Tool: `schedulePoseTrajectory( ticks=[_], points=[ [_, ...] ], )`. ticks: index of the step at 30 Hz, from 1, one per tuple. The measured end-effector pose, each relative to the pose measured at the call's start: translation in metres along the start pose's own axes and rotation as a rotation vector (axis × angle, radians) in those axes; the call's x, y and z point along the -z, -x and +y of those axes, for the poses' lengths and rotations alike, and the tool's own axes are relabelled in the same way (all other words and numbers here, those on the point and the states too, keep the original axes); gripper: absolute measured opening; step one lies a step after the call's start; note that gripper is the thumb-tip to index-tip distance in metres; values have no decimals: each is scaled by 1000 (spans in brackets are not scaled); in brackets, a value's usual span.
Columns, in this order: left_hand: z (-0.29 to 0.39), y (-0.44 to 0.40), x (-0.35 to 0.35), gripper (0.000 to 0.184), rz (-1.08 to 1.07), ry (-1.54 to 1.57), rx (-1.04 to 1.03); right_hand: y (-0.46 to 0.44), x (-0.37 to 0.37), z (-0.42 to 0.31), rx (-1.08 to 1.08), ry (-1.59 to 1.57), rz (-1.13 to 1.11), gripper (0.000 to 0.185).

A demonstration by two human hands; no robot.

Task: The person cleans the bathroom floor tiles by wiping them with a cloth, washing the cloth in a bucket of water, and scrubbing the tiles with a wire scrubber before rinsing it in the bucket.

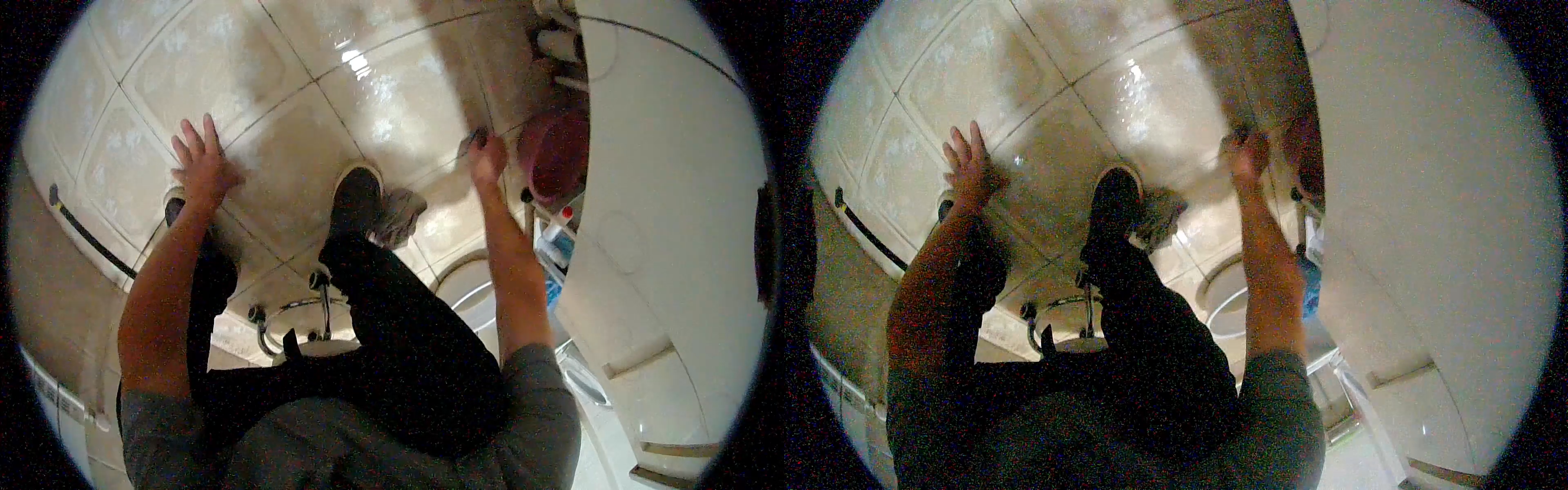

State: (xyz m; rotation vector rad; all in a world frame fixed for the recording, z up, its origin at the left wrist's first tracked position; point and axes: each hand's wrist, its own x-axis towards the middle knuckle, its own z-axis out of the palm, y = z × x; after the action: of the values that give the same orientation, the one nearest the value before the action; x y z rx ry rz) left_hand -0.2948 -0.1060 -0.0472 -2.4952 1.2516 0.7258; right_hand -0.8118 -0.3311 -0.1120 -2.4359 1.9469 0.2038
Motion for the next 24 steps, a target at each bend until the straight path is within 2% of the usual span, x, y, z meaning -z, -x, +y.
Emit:
schedulePoseTrajectory(
  ticks=[2,5,8,10,11,12,14,15,16,18,19,20,22,24],
  points=[
    [-3,-2,-3,136,-9,2,9,24,10,-24,-6,-108,-2,32],
    [-4,4,0,136,3,26,-27,1,23,-25,-14,13,-69,32],
    [-5,4,-1,137,-8,15,-14,0,33,-29,-137,-139,-9,29],
    [-3,-2,7,137,-39,0,-5,18,25,-33,66,-84,59,25],
    [-3,2,8,137,-84,-14,-2,15,16,-28,83,-104,173,24],
    [-6,3,3,137,-99,-19,3,1,7,-20,85,-105,157,24],
    [-8,0,-10,137,64,15,-30,-29,15,-18,-189,-175,-35,26],
    [-9,-1,-9,137,67,16,-32,-37,33,-30,-342,-184,-133,28],
    [-8,-1,-7,137,48,14,-25,-15,42,-37,-345,-180,-128,28],
    [-4,-4,-1,137,41,10,-9,14,37,-44,78,-150,137,34],
    [-4,-2,2,137,-1,18,-3,16,13,-36,-6,-91,71,40],
    [-4,3,4,137,-46,26,1,1,9,-29,-4,-96,64,40],
    [-10,3,-8,137,4,16,-21,-39,11,-17,-414,-285,-162,42],
    [-10,2,-10,137,61,22,-52,-41,10,-24,-583,-226,-217,43]
  ],
)
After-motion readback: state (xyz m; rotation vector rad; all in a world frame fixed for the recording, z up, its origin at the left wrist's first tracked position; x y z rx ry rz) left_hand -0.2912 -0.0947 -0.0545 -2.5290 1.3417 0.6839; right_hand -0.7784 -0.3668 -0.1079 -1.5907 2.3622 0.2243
